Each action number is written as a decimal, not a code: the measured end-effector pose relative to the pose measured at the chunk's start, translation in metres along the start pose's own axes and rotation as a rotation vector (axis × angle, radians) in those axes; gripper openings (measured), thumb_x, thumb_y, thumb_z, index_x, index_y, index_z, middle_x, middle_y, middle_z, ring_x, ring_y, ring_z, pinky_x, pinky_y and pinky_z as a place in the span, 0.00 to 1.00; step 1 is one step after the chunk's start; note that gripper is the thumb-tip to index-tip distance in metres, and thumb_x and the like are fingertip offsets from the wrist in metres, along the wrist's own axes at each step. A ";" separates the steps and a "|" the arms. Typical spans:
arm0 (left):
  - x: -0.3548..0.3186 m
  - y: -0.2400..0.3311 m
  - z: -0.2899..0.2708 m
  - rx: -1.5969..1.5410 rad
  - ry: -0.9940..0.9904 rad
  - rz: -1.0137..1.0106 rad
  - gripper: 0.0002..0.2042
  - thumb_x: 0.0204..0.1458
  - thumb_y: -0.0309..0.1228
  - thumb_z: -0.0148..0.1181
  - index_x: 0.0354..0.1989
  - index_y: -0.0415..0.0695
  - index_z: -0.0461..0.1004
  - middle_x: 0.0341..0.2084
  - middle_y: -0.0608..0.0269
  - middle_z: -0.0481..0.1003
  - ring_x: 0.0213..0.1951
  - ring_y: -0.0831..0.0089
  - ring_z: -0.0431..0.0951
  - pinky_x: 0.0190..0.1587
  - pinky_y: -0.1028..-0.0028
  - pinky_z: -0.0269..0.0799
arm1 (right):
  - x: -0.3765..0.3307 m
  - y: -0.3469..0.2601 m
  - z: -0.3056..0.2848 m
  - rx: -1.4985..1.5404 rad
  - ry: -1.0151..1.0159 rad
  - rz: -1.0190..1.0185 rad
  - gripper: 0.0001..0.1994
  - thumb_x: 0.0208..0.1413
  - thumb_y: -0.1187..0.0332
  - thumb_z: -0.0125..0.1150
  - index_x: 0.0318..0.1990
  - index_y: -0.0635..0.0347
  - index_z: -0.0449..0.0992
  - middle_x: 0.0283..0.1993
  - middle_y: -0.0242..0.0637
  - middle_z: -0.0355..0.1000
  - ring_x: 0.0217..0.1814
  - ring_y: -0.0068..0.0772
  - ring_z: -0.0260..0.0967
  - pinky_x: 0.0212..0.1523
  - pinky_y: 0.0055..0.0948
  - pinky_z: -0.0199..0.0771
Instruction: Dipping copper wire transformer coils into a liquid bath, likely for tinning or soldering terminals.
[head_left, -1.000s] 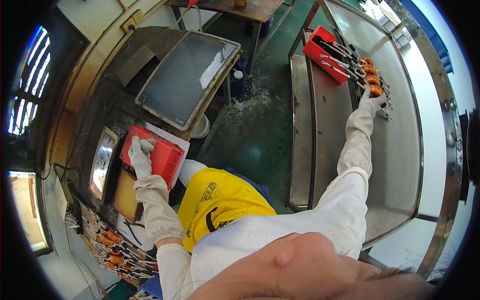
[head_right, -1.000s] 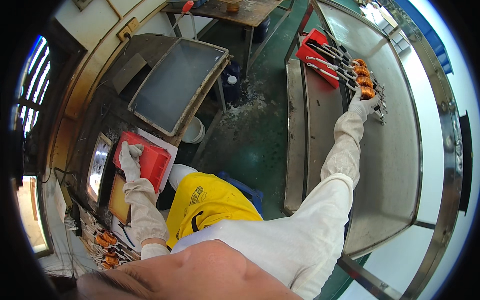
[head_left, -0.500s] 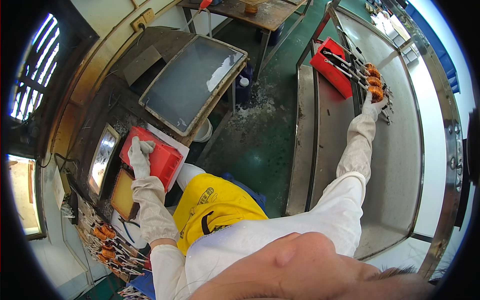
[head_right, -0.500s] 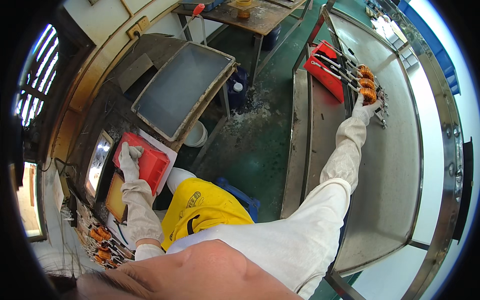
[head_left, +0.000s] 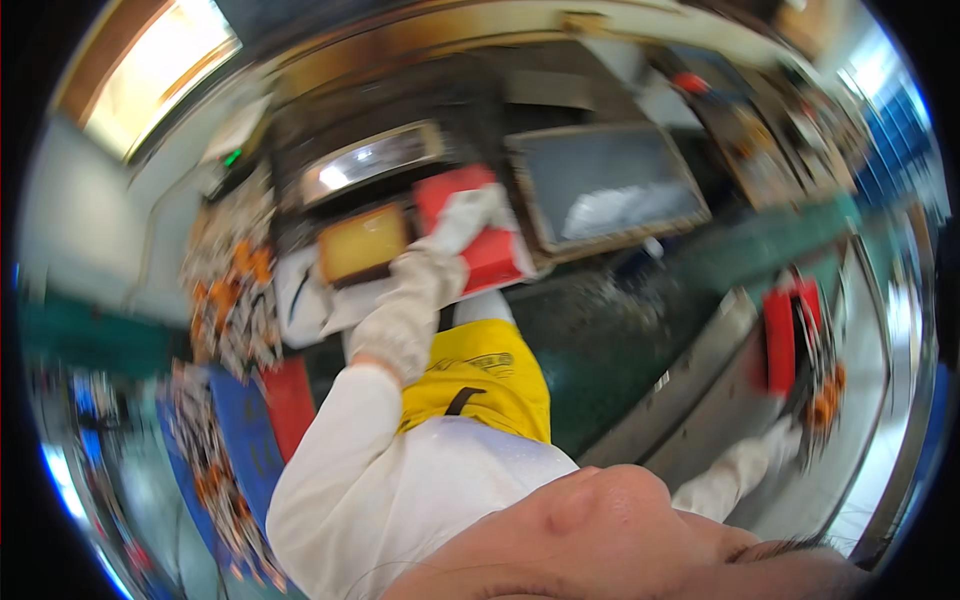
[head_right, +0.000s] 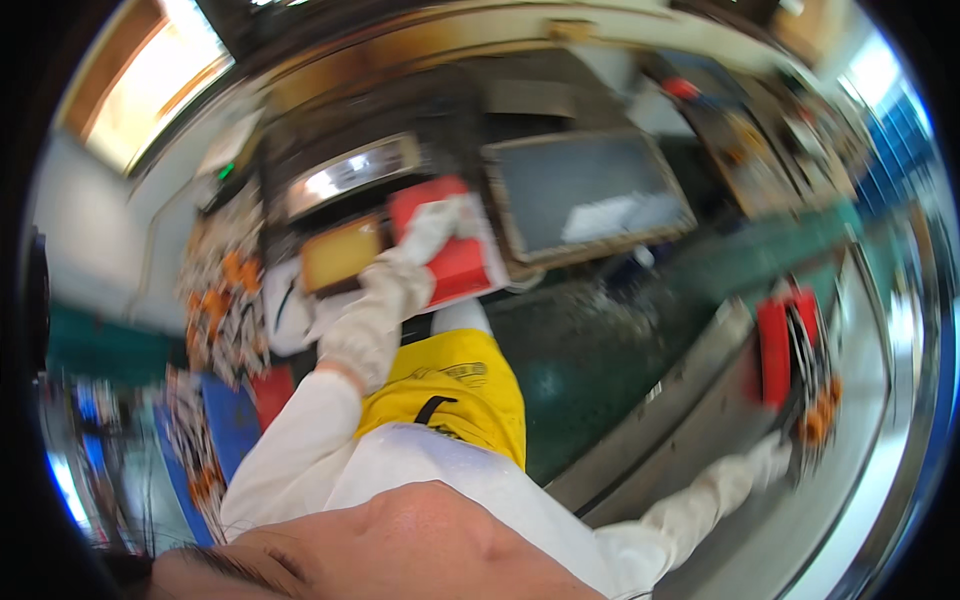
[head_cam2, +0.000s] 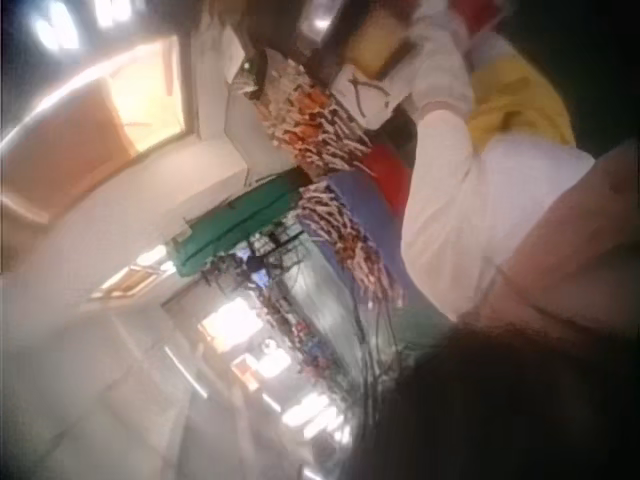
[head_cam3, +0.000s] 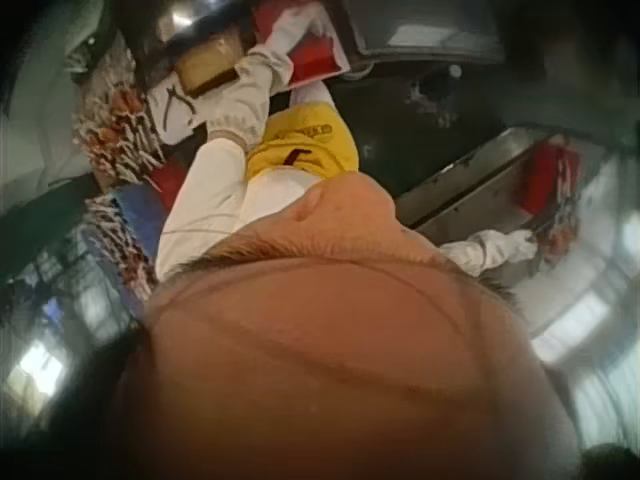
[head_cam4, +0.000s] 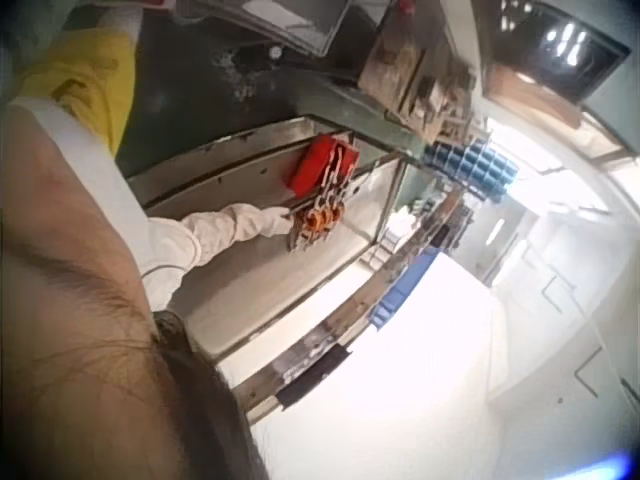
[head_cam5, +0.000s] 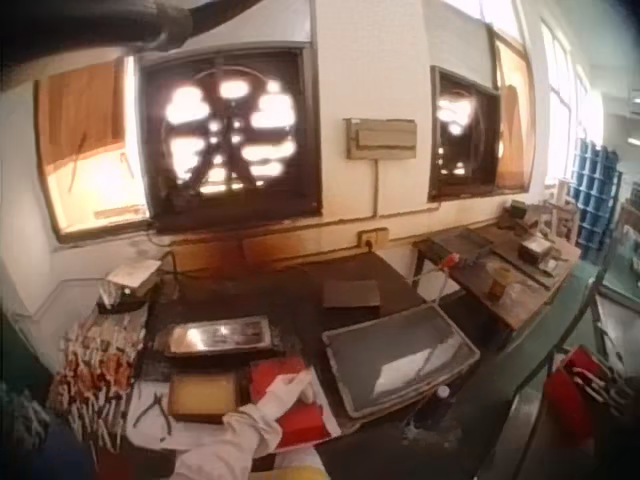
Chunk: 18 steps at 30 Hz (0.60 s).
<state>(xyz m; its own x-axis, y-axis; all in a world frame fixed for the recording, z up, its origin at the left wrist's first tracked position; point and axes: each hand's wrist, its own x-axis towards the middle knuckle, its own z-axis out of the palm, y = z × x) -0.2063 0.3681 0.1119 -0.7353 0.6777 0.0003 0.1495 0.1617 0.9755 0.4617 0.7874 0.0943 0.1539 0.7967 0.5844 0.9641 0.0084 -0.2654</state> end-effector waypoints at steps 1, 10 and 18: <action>-0.004 0.006 0.002 -0.050 -0.003 -0.075 0.22 0.64 0.47 0.49 0.32 0.42 0.81 0.29 0.59 0.82 0.37 0.67 0.81 0.47 0.67 0.73 | -0.013 -0.009 -0.003 -0.214 0.022 -0.084 0.18 0.59 0.47 0.58 0.48 0.46 0.81 0.45 0.37 0.78 0.48 0.44 0.76 0.47 0.44 0.77; -0.087 0.015 -0.031 -0.129 -0.020 -0.006 0.16 0.64 0.42 0.55 0.33 0.41 0.79 0.29 0.66 0.80 0.36 0.77 0.79 0.46 0.73 0.73 | -0.066 -0.004 0.018 -0.802 -0.052 -0.086 0.33 0.42 0.43 0.66 0.55 0.53 0.76 0.73 0.65 0.49 0.67 0.65 0.58 0.63 0.60 0.61; -0.188 -0.032 -0.129 -0.251 0.315 -0.144 0.15 0.63 0.41 0.56 0.37 0.39 0.78 0.31 0.64 0.80 0.36 0.77 0.77 0.44 0.74 0.73 | -0.227 -0.155 0.049 0.220 -0.486 -0.367 0.21 0.58 0.54 0.59 0.54 0.57 0.78 0.59 0.49 0.70 0.58 0.51 0.70 0.59 0.43 0.69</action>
<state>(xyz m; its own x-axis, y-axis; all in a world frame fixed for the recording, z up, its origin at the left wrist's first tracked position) -0.1579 0.1426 0.1089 -0.9088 0.4023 -0.1110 -0.1068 0.0330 0.9937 0.2669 0.6343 -0.0350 -0.3423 0.9009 0.2667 0.8606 0.4146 -0.2958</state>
